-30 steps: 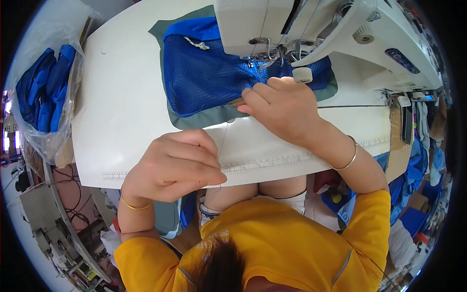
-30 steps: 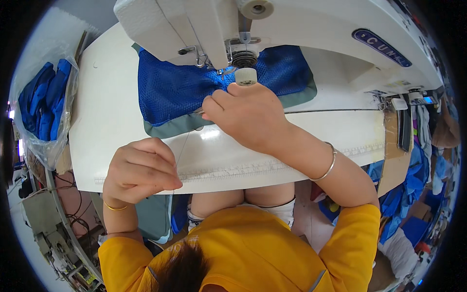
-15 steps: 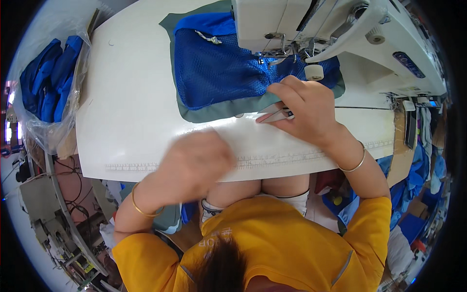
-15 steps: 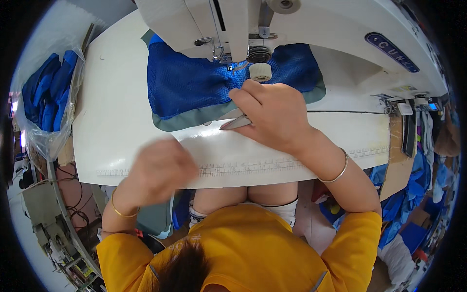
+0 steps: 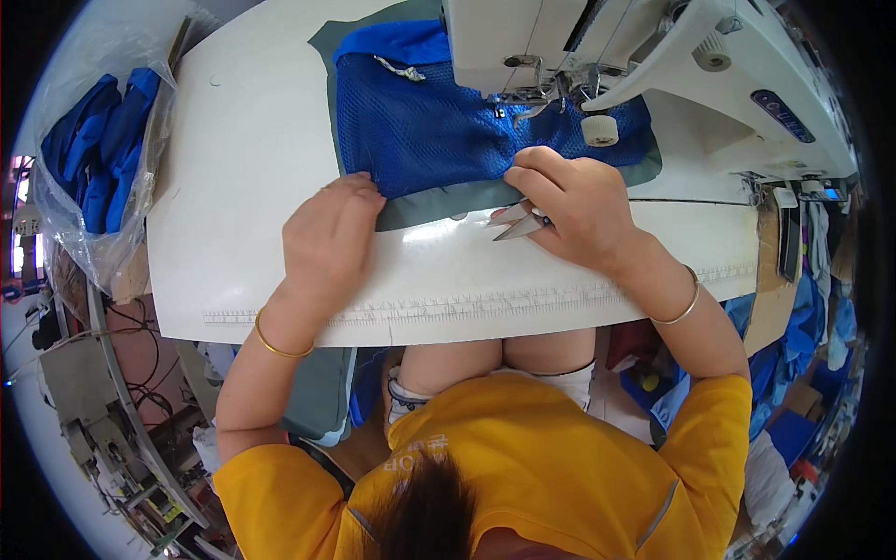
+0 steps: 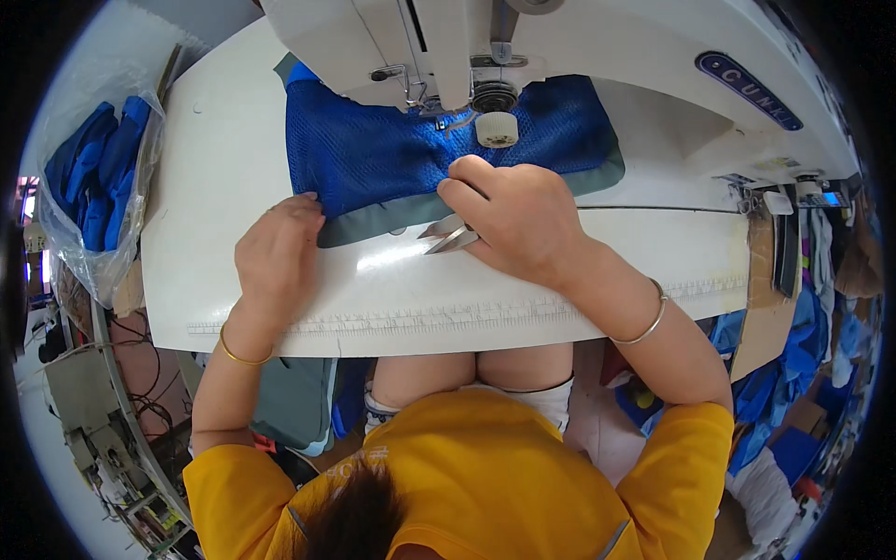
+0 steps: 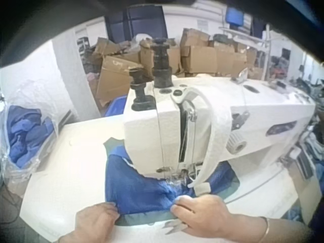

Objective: Sewing a blue mesh pocket onto a green textile panel using an industrial sewing machine.

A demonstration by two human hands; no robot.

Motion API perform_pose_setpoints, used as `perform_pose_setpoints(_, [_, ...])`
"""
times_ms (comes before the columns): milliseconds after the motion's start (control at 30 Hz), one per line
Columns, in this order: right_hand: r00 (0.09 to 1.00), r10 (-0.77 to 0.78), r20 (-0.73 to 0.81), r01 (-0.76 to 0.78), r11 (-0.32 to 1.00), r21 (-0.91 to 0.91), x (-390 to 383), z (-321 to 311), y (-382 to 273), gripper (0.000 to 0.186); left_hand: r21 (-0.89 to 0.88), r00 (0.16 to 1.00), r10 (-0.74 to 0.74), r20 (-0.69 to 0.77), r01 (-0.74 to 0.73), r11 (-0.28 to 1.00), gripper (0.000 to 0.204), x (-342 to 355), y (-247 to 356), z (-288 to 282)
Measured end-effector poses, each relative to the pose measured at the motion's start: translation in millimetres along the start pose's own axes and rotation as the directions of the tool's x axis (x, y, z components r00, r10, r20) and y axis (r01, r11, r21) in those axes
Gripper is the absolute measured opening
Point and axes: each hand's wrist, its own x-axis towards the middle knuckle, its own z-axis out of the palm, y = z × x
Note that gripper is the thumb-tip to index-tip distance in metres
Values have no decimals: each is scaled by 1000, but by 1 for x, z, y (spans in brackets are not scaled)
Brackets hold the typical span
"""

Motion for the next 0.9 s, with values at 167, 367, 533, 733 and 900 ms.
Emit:
perform_pose_setpoints(167, [1000, 0, -8, 0, 1000, 31, 0, 2, 1, 37, -573, 915, -347, 205, 400, 715, 6, -9, -11, -15])
perform_pose_setpoints(367, [1000, 8, 7, -8, 1000, 12, -1, 3, 1, 35, -886, 888, -262, 377, 428, 179, 9, -21, -31, -24])
perform_pose_setpoints(533, [1000, 4, 5, -4, 999, 37, 3, -1, 0, 36, -886, 798, -394, 457, 367, -284, 10, -19, -46, -21])
perform_pose_setpoints(733, [994, 103, -26, -96, 976, 196, 18, -5, -26, 33, -796, 834, -333, 440, 534, 285, 8, -20, -31, -37])
perform_pose_setpoints(900, [1000, 1, -29, 0, 999, 34, 40, 8, -50, 29, -617, 740, -494, 457, 664, 423, 5, -18, -18, -41])
